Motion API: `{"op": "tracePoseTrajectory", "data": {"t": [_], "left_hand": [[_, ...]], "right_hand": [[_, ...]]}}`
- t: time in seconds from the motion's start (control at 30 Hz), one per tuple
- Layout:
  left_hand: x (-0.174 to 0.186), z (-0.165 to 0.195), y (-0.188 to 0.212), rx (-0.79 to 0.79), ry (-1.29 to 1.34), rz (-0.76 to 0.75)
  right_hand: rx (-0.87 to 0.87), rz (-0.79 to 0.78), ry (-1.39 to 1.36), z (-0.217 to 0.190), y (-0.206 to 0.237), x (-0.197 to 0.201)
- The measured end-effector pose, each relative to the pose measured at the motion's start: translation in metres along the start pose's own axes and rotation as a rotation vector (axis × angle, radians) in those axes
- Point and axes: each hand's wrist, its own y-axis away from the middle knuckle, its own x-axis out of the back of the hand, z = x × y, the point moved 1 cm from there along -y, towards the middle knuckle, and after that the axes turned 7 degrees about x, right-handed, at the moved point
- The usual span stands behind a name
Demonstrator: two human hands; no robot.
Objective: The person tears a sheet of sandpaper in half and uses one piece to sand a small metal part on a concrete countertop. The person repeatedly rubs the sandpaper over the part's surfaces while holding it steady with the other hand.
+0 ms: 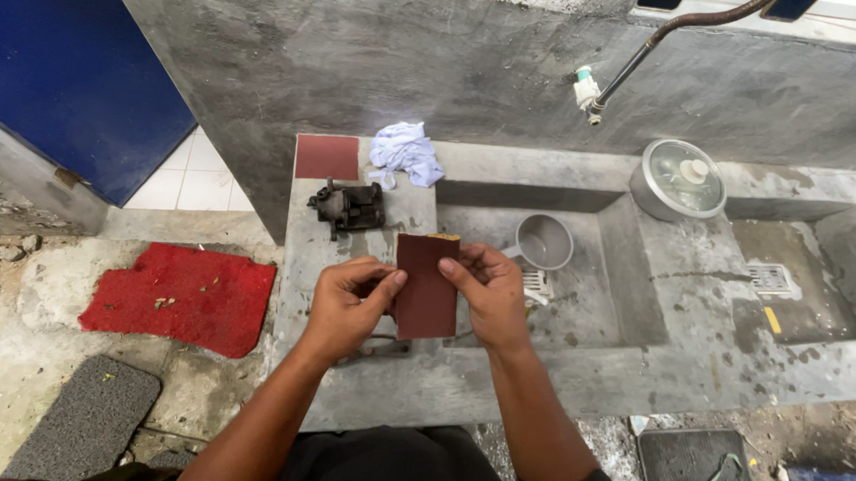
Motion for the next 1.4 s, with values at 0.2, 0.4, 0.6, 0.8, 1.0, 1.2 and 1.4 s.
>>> {"op": "tracePoseTrajectory", "data": {"t": [0.2,0.4,0.6,0.8,1.0,1.2,1.4], "left_hand": [[0.0,0.007,0.002,-0.136,-0.164,0.05],[0.016,0.013,-0.004,-0.202,-0.21,0.092],[0.018,0.008,-0.009,-0.037,0.023,0.047],[0.028,0.019,-0.012,-0.102,-0.083,0.057],[0.031,0.027,-0.014,-0.108,-0.12,0.024],[0.036,0.023,-0.017,0.032,-0.056,-0.005],[0.04,0.014,-0.02,0.072,0.015,-0.027]], "right_hand": [[0.029,-0.057,0.104,0.001,0.006,0.004],[-0.153,-0.15,0.029,0.016,0.015,0.006],[-0.121,-0.136,-0.036,0.025,0.014,0.012],[-0.213,-0.148,-0.055,0.016,0.01,0.006],[-0.213,-0.122,-0.052,0.011,0.008,-0.004],[-0.194,-0.232,0.004,0.019,0.009,-0.005],[-0.232,-0.248,-0.007,0.025,0.009,-0.001]]}}
